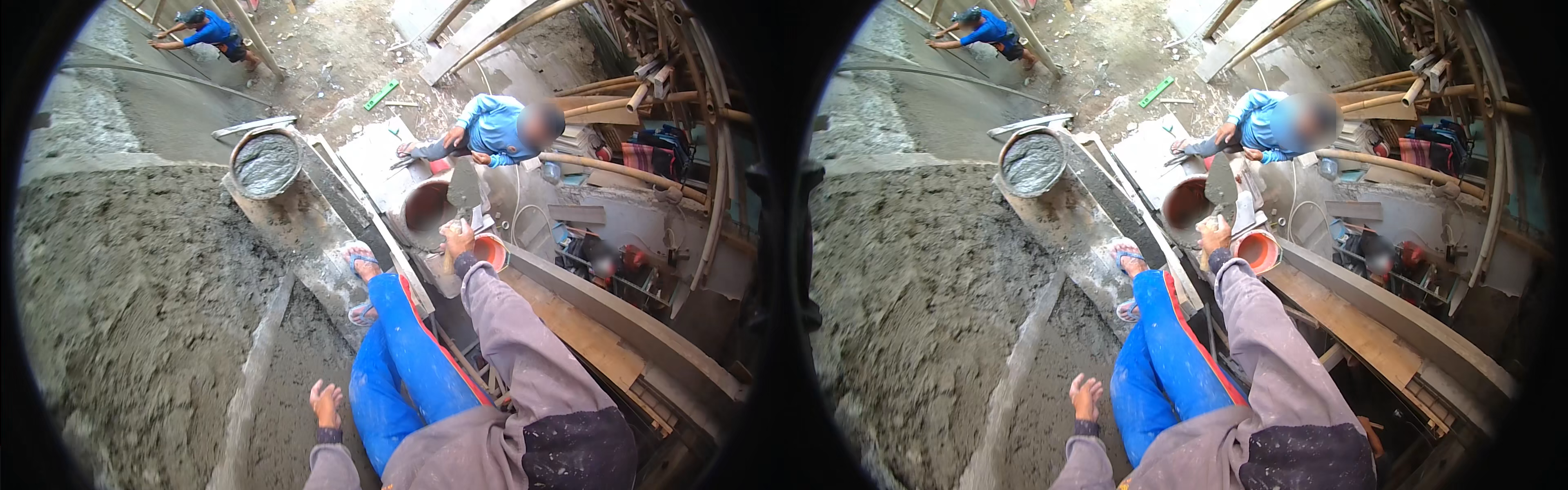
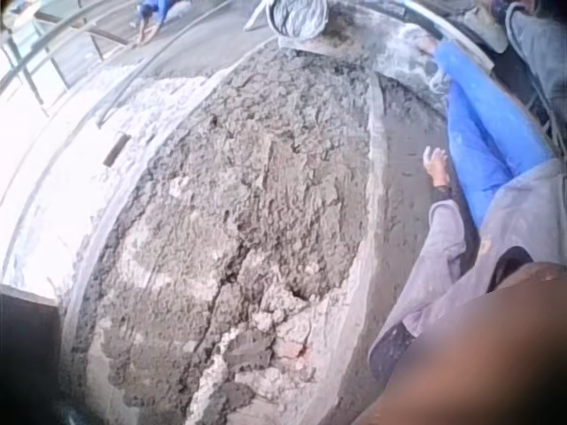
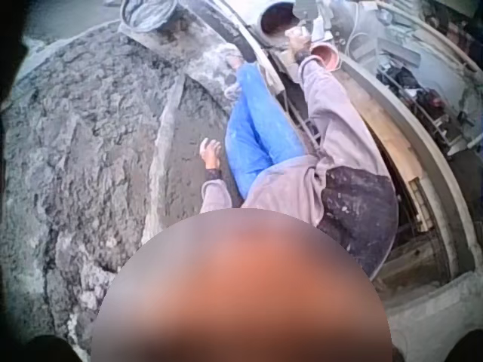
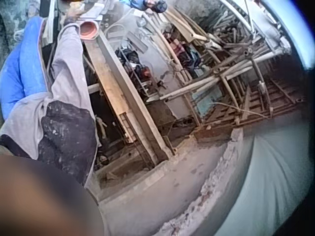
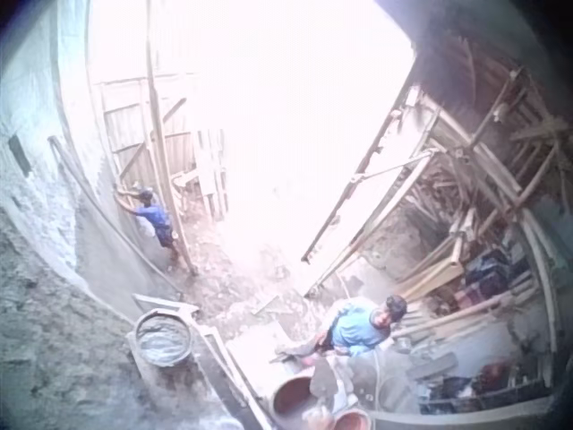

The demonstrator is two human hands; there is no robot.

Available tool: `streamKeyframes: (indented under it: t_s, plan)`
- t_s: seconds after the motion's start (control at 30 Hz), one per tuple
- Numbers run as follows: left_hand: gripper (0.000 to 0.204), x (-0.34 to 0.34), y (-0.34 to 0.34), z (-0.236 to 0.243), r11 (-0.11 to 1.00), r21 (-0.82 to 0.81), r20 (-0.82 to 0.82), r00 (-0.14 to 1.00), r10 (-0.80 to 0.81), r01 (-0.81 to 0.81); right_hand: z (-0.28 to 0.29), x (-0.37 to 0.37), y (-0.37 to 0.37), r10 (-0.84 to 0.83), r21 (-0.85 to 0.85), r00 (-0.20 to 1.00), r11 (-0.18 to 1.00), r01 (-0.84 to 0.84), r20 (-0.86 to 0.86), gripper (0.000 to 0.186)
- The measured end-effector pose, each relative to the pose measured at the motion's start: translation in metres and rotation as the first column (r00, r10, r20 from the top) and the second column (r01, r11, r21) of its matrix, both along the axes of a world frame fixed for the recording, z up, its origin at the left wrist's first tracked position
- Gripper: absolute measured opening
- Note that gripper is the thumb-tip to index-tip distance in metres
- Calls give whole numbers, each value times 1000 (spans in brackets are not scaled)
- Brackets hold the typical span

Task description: The person scoops wet cement from a bucket using a trowel and applies it to a vertical wall, smoothing the surface. The person repeatedly refills the trowel and continues plastering the wall section.

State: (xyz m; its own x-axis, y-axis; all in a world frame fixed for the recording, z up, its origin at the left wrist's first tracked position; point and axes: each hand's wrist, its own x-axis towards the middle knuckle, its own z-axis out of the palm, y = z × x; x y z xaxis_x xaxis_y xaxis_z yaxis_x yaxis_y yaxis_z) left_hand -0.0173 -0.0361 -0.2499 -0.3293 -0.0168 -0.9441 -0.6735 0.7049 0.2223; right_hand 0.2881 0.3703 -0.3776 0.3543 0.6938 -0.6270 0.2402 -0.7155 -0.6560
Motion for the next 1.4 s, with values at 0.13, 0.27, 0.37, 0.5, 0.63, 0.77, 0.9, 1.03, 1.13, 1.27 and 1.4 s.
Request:
streamKeyframes:
  t_s: [0.13,0.27,0.37,0.5,0.63,0.77,0.9,1.03,1.13,1.27,1.4]
  plan:
    - [55,-1,-4,-17,998,-15,-36,997,61,-61,-100,39,26,-66,34,986,998,61,156,24]
    - [53,-2,19,-38,997,-6,-96,992,76,-77,-193,62,51,-211,53,961,977,204,180,15]
    - [54,-6,37,-52,999,-5,-120,992,43,-44,-250,70,62,-244,145,952,965,219,185,15]
    - [53,-8,54,-68,999,-30,-108,994,24,-27,-299,87,76,-306,185,915,947,263,264,20]
    - [54,-14,73,-86,997,39,-108,992,65,-61,-315,98,92,-217,192,968,963,191,126,27]
    - [52,-31,117,-119,977,213,-118,992,40,-13,-300,92,106,-247,136,947,965,223,206,18]
    - [45,-61,221,-174,886,391,-272,951,-146,248,-259,73,105,-295,201,955,938,284,27,19]
    - [57,-83,380,-243,534,327,-749,558,-357,780,-209,47,65,-153,114,988,982,153,-9,20]
    - [63,-92,480,-287,246,-143,-898,-21,-440,959,-171,29,5,123,86,990,989,-116,-73,25]
    - [63,-84,531,-315,330,-110,-799,114,-591,938,-122,25,-84,155,-141,985,976,-165,-81,20]
    - [36,-108,536,-297,501,-67,-866,199,-458,863,-82,45,-155,129,-357,991,924,-133,-34,23]
